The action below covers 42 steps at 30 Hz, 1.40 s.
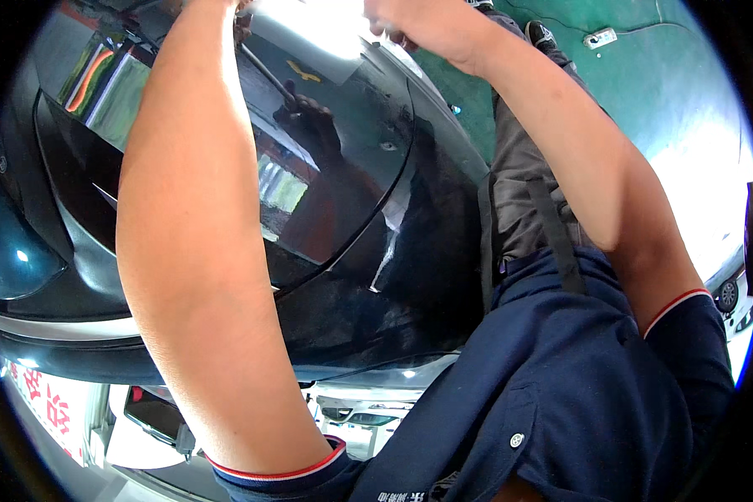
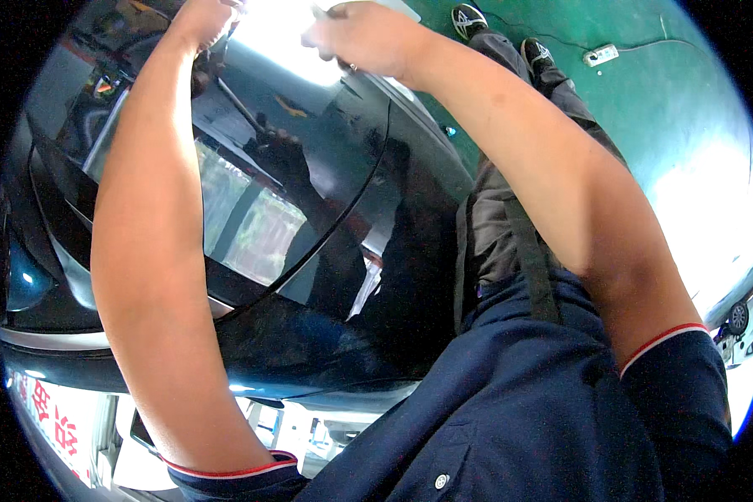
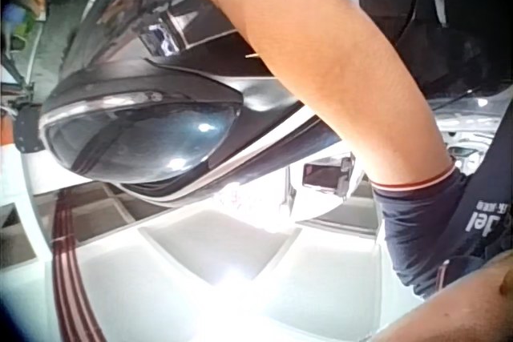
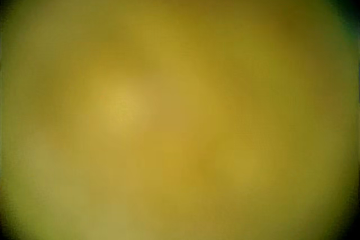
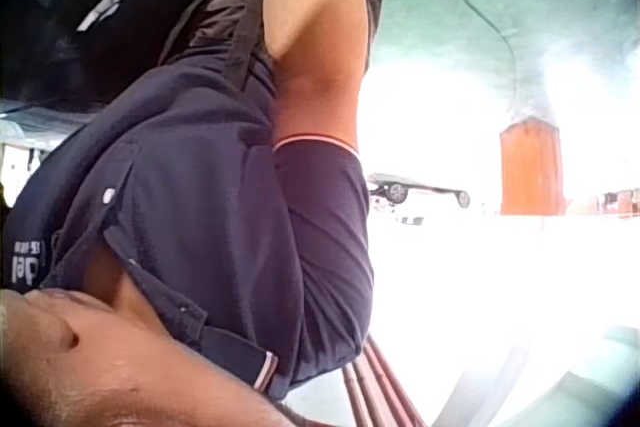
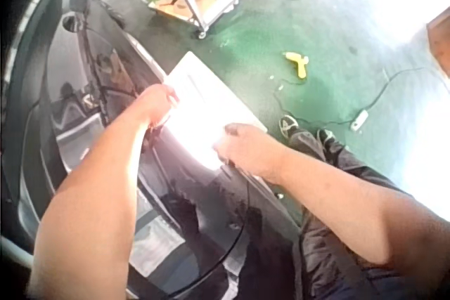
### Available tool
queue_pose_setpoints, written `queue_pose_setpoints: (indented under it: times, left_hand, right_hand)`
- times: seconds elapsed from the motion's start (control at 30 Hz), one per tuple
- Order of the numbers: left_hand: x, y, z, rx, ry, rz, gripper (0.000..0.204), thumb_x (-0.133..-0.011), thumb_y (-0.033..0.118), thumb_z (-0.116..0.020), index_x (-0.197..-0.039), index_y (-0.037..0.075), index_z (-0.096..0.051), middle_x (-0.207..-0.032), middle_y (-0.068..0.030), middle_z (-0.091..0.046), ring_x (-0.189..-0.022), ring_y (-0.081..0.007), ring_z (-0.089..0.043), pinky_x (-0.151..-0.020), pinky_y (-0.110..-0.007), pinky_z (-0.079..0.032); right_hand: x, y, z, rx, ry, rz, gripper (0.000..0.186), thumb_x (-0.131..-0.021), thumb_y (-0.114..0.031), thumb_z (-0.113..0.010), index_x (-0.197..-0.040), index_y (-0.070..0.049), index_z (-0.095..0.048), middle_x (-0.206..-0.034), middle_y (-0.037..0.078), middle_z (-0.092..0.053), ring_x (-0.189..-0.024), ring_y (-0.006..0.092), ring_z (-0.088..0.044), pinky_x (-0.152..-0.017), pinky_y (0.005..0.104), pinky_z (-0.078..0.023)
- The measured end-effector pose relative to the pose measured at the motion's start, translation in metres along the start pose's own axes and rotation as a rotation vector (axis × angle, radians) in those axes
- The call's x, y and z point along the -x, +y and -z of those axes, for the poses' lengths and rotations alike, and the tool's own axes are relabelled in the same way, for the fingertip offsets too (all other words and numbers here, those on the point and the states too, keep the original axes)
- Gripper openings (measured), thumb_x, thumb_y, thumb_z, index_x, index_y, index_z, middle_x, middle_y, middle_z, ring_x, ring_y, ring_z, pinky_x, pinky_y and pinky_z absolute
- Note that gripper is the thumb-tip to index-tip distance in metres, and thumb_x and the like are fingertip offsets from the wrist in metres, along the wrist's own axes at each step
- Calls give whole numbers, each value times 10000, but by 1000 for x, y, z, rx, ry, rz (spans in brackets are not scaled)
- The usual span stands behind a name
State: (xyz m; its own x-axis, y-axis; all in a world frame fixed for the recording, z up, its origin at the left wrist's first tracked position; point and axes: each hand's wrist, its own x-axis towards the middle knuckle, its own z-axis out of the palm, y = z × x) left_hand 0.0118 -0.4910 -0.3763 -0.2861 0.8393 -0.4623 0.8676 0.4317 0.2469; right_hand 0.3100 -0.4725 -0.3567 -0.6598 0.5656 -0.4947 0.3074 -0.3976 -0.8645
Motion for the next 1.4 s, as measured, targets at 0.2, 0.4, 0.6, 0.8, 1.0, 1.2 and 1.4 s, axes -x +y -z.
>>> queue_pose_setpoints:
  times: [0.2, 0.4, 0.6, 0.8, 1.0, 1.2, 1.4]
  left_hand:
    - [11, 23, 4, -56, -18, 68, 244, -874, 147, -631, -1063, 64, -761, -955, -235, -734, -859, -357, -724, -784, -430, -560]
    - [22, 43, 10, 6, -112, 192, 249, -920, 178, -643, -1117, 65, -745, -972, -225, -745, -812, -336, -733, -740, -453, -568]
    - [12, -20, -14, 132, -81, 14, 183, -903, 146, -701, -1016, 7, -741, -857, -149, -738, -721, -238, -686, -697, -390, -554]
    - [17, 24, 42, 463, -20, 45, 220, -836, 118, -749, -1007, -22, -748, -928, -131, -755, -829, -240, -694, -769, -360, -549]
    - [-1, -24, 29, 483, -44, -6, 228, -793, -14, -659, -1000, -34, -752, -927, -144, -746, -870, -224, -679, -778, -354, -534]
    - [5, -17, 29, 410, -137, 58, 266, -808, 9, -622, -1034, -48, -751, -902, -146, -749, -803, -224, -678, -728, -361, -533]
    - [3, -6, 27, 338, -71, 140, 292, -810, 35, -669, -1081, -31, -754, -917, -180, -756, -818, -244, -708, -735, -376, -556]
  right_hand:
    - [-1, -12, 3, -223, 302, 1, 249, -941, -261, -585, -969, -14, -591, -783, 45, -579, -722, 142, -552, -658, 297, -451]
    - [-5, 13, 8, 0, 48, 60, 433, -928, -374, -637, -1076, 28, -698, -871, 91, -692, -777, 175, -629, -747, 323, -510]
    - [11, 8, -5, 0, -209, -86, 423, -943, -340, -625, -1110, 46, -662, -954, 92, -685, -833, 153, -612, -763, 295, -491]
    - [9, 18, 22, -288, 97, -31, 377, -941, -328, -632, -1107, 10, -641, -913, 42, -610, -807, 120, -540, -714, 286, -451]
    - [34, -3, 30, -67, 21, -19, 415, -943, -383, -640, -1122, -9, -634, -901, 18, -574, -814, 98, -520, -685, 256, -424]
    - [30, -16, 21, -119, -30, 15, 431, -924, -390, -681, -1126, -12, -638, -894, 16, -577, -814, 102, -529, -700, 267, -438]
    - [20, -36, 5, -155, 207, 128, 229, -928, -235, -607, -984, -14, -586, -808, 55, -576, -741, 133, -549, -667, 289, -451]
